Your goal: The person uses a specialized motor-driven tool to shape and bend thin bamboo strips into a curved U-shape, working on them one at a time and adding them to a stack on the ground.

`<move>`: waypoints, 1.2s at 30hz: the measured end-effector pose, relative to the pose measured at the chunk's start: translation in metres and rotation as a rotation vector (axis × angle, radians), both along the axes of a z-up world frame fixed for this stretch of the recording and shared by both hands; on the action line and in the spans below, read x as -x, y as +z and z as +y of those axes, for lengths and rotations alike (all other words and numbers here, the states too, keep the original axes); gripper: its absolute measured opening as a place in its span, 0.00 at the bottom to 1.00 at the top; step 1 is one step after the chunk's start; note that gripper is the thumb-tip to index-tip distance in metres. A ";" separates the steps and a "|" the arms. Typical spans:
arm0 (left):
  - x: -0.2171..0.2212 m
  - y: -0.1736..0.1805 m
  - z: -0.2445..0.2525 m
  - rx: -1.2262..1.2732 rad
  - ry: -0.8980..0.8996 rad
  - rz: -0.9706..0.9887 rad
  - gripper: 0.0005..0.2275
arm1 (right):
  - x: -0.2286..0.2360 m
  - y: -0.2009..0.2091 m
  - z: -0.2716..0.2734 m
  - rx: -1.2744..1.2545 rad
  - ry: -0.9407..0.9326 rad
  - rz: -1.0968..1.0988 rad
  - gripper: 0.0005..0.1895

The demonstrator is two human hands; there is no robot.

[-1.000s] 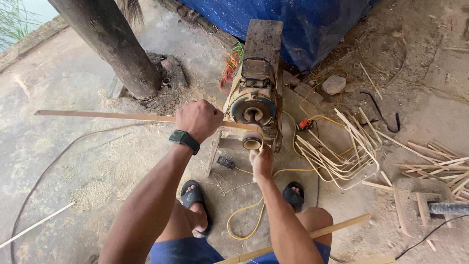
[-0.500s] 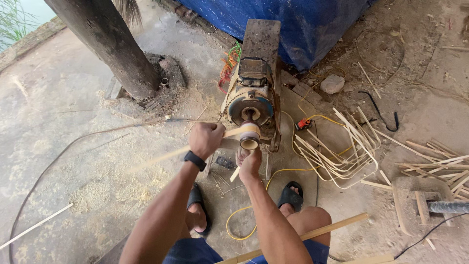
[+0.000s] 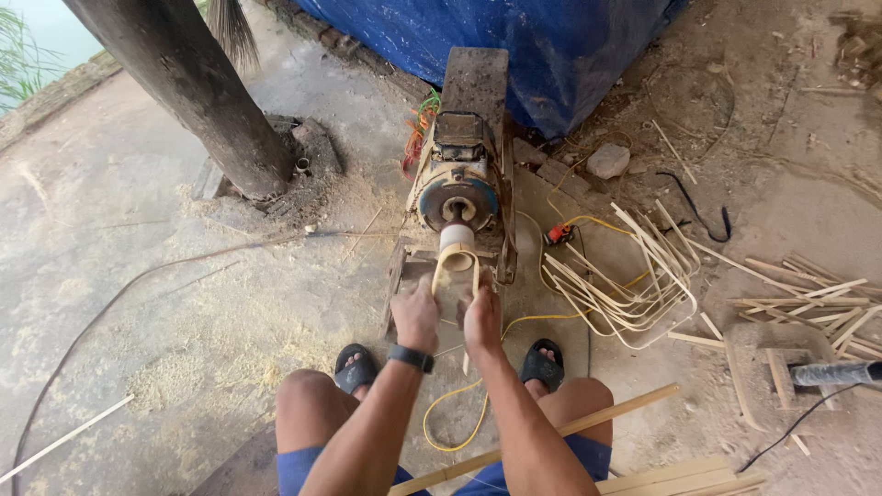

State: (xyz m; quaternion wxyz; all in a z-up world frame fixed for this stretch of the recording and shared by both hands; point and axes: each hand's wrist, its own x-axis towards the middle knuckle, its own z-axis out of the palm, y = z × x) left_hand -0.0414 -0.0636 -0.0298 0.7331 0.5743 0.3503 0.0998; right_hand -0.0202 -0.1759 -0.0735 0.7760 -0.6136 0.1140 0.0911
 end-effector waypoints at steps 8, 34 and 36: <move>0.031 0.047 -0.029 0.468 0.114 -0.122 0.17 | 0.016 0.052 -0.034 0.220 0.161 -0.208 0.35; -0.037 0.210 0.089 -1.680 -0.400 -0.471 0.21 | -0.043 0.165 -0.098 1.290 0.265 -0.822 0.33; -0.060 0.197 0.097 -1.563 -0.704 0.001 0.24 | -0.061 0.155 -0.093 1.303 0.292 -0.803 0.34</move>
